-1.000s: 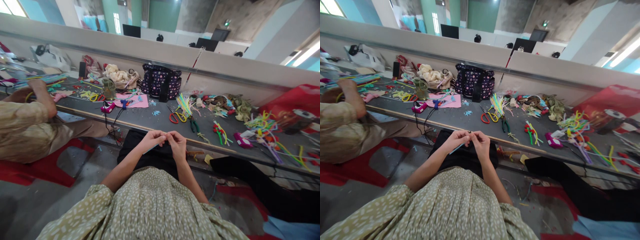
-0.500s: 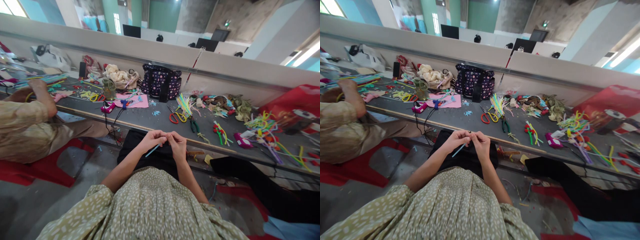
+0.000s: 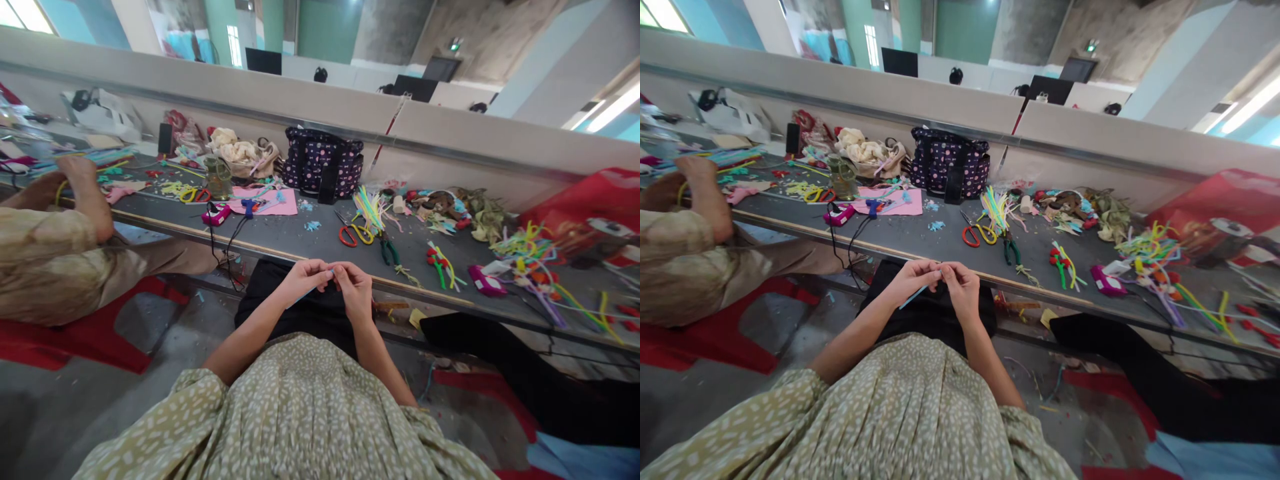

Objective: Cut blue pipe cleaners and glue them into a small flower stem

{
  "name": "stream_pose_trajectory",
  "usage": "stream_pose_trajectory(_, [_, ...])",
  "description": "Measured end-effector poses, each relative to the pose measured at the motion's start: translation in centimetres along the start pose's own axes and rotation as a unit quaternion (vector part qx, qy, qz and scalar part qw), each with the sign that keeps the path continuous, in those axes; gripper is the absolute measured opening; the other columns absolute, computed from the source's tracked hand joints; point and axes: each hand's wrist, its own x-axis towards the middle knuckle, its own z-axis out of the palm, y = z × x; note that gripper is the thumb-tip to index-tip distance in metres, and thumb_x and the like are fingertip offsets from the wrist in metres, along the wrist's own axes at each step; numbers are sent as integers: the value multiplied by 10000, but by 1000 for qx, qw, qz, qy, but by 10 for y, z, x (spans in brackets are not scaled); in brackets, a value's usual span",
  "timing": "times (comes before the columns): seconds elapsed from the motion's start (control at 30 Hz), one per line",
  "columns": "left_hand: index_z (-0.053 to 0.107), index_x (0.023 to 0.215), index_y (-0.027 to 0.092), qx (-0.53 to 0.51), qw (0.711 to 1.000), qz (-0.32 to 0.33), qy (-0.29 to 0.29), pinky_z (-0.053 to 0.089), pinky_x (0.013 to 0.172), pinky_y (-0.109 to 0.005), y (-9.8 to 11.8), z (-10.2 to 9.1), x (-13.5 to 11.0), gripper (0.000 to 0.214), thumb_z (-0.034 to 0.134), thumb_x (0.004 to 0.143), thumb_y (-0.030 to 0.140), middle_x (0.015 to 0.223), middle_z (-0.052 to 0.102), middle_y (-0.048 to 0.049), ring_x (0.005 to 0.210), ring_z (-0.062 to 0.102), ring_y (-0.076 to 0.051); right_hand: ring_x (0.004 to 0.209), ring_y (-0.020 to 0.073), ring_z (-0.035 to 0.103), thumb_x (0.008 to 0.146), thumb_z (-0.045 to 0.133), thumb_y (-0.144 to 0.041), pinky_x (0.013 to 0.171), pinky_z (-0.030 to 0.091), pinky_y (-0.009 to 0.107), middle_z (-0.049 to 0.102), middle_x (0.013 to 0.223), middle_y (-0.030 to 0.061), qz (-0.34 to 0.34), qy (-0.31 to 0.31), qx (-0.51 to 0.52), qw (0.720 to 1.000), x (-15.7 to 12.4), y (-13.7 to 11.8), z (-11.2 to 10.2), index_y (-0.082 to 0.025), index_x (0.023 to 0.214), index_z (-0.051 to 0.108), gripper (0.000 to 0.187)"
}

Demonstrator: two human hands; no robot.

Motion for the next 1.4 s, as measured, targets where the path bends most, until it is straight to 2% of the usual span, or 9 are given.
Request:
stream_pose_trajectory(0.23, [608,748,125,-1,1000,2,10,448,576,-201,-2,-3,1,375,707,760,487,705,612,-9,563,523,-69,577,122,532,861,607,-443,546,432,245,615,664,4,19,2,5,1000,0,-3,1,-193,888,709,272])
stream_pose_trajectory(0.57, [615,748,120,-11,1000,4,3,460,590,-201,-7,-5,2,358,709,767,465,699,618,-15,575,531,-72,585,125,538,864,598,-440,536,432,240,613,658,3,25,2,-1,1000,1,1,1,-192,900,702,272])
stream_pose_trajectory(0.87, [631,773,120,-26,999,-8,30,477,570,-209,-8,-5,3,356,725,750,463,661,589,4,554,534,-72,602,114,543,860,618,-391,558,436,239,655,747,14,20,12,19,1000,1,4,0,-194,906,700,218])
stream_pose_trajectory(1.4, [634,770,127,-17,1000,-20,18,493,593,-217,-9,-6,2,304,714,769,420,673,598,1,586,552,-80,571,110,520,848,609,-417,552,423,238,605,653,-11,27,24,-27,999,3,0,1,-189,770,628,241])
